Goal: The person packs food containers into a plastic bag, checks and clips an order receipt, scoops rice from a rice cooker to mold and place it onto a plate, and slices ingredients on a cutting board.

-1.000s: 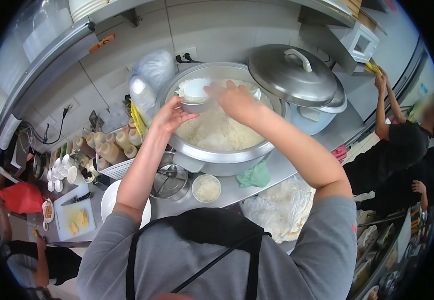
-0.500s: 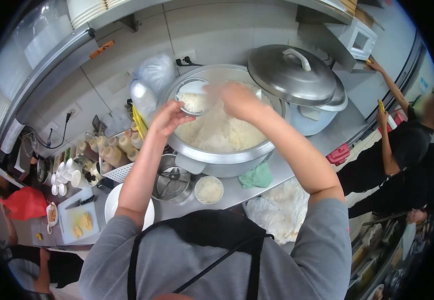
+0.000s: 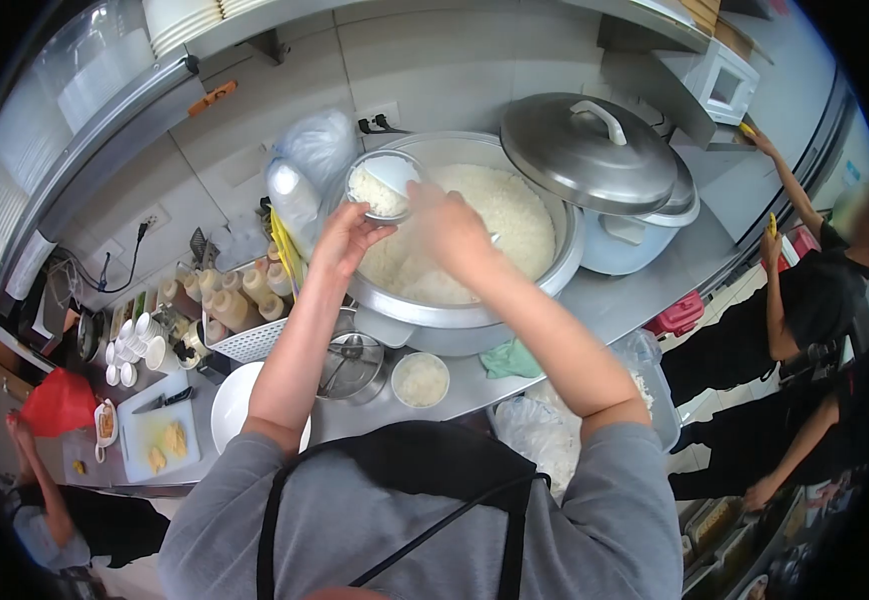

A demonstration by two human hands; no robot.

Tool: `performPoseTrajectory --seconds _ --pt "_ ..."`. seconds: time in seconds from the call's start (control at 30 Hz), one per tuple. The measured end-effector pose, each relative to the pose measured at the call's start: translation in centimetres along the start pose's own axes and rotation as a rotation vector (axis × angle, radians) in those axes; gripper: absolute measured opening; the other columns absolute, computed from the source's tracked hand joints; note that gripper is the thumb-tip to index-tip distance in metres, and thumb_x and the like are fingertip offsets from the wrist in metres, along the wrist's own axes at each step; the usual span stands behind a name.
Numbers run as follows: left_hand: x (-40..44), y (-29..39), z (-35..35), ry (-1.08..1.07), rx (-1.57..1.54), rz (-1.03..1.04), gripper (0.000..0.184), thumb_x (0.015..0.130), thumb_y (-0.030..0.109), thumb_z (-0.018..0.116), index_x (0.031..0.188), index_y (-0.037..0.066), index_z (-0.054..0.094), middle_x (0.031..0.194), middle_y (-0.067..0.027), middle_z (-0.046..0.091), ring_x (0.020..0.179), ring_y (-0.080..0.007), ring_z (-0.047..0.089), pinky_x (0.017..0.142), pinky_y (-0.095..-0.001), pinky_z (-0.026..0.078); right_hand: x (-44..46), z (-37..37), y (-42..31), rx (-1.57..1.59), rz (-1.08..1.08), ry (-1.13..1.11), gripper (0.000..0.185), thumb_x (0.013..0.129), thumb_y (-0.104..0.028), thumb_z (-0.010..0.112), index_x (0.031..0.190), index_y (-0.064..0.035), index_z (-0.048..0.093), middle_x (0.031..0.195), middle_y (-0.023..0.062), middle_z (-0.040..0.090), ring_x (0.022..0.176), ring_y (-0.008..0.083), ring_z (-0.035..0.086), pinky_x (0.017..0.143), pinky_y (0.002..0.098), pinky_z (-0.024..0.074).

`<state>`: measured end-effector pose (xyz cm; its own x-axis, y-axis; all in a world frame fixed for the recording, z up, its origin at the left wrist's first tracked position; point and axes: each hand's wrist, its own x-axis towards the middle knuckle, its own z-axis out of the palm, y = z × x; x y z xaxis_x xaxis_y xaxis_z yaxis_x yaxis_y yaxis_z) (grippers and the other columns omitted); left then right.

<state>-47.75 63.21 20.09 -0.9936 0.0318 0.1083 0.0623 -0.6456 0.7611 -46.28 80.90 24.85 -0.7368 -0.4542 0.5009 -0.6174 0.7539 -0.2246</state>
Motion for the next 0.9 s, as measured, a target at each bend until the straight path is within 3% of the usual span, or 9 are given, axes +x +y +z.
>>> performPoseTrajectory --seconds 0.1,0.23,0.33,0.4,0.53,0.6,0.73,0.8,0.9 --pt "-0.4 1.2 0.2 0.0 0.082 0.011 0.033 0.078 0.008 0.051 0.107 -0.004 0.042 0.104 -0.0173 0.051 0.098 -0.0305 0.052 0.083 -0.0474 0.045 1.5 -2.1 2.2 0.196 -0.037 0.074 0.047 0.07 0.009 0.047 0.116 -0.0004 0.046 0.114 0.0146 0.047 0.098 0.03 0.05 0.08 0.0355 0.0423" --pt "0.1 1.8 0.1 -0.011 0.073 -0.007 0.036 0.077 0.01 0.052 0.108 -0.004 0.04 0.107 -0.0179 0.049 0.1 -0.0316 0.05 0.084 -0.047 0.045 1.2 -0.8 1.9 0.138 -0.069 0.033 0.046 0.07 0.009 0.047 0.115 -0.0029 0.047 0.114 0.0134 0.048 0.099 0.0297 0.05 0.08 0.0355 0.0423" --pt "0.5 2.1 0.3 0.029 -0.089 -0.057 0.042 0.077 0.011 0.053 0.112 -0.005 0.036 0.114 -0.0198 0.043 0.106 -0.0329 0.045 0.087 -0.0483 0.043 1.5 -2.7 2.7 0.203 -0.026 0.142 0.047 0.07 0.009 0.048 0.114 -0.0087 0.05 0.113 0.0106 0.049 0.099 0.0291 0.05 0.079 0.0347 0.0424" --pt "0.5 2.1 0.0 0.084 -0.22 -0.061 0.045 0.076 0.012 0.053 0.113 -0.005 0.034 0.117 -0.0209 0.039 0.11 -0.0336 0.042 0.089 -0.049 0.041 1.0 -3.9 3.0 0.132 -0.016 0.344 0.048 0.069 0.01 0.047 0.11 -0.0132 0.053 0.112 0.0073 0.05 0.096 0.0288 0.051 0.078 0.0346 0.043" --pt "0.9 2.4 -0.4 0.056 -0.351 -0.064 0.051 0.075 0.013 0.054 0.117 -0.005 0.03 0.121 -0.0209 0.034 0.114 -0.0342 0.036 0.091 -0.0516 0.038 -1.5 -3.2 4.2 -0.029 -0.087 0.21 0.048 0.067 0.01 0.048 0.108 -0.0132 0.055 0.11 0.0062 0.051 0.093 0.0281 0.051 0.077 0.0346 0.0436" --pt "0.6 2.8 -0.2 0.045 -0.336 -0.017 0.051 0.075 0.014 0.054 0.117 -0.004 0.031 0.121 -0.0204 0.035 0.114 -0.0342 0.037 0.09 -0.052 0.038 -2.7 -2.7 5.4 -0.309 -0.069 0.037 0.048 0.066 0.01 0.047 0.106 -0.0138 0.057 0.109 0.0057 0.052 0.091 0.0281 0.051 0.077 0.0348 0.0433" --pt "0.9 3.0 -0.2 0.029 -0.324 -0.026 0.052 0.074 0.014 0.055 0.117 -0.003 0.031 0.122 -0.0191 0.035 0.115 -0.0338 0.037 0.091 -0.0519 0.037 -2.2 -2.6 5.7 -0.18 0.02 0.179 0.049 0.062 0.009 0.046 0.105 -0.0142 0.058 0.108 0.0056 0.053 0.092 0.0278 0.051 0.077 0.0358 0.0434" --pt "0.9 2.7 0.1 0.003 -0.328 -0.062 0.052 0.074 0.014 0.055 0.117 -0.003 0.031 0.122 -0.0192 0.035 0.115 -0.0336 0.037 0.091 -0.0518 0.037 -1.5 -2.9 3.9 0.109 -0.037 0.281 0.051 0.064 0.01 0.044 0.104 -0.0164 0.059 0.109 0.0059 0.052 0.095 0.0292 0.05 0.082 0.0366 0.0416" --pt "0.7 3.0 0.7 0.018 -0.341 -0.04 0.051 0.075 0.014 0.054 0.117 -0.004 0.032 0.122 -0.0193 0.035 0.114 -0.0335 0.037 0.091 -0.0515 0.038 -2.4 -2.9 4.8 -0.177 -0.035 0.051 0.049 0.065 0.01 0.045 0.105 -0.015 0.058 0.109 0.0072 0.053 0.096 0.0288 0.05 0.082 0.0357 0.0418"
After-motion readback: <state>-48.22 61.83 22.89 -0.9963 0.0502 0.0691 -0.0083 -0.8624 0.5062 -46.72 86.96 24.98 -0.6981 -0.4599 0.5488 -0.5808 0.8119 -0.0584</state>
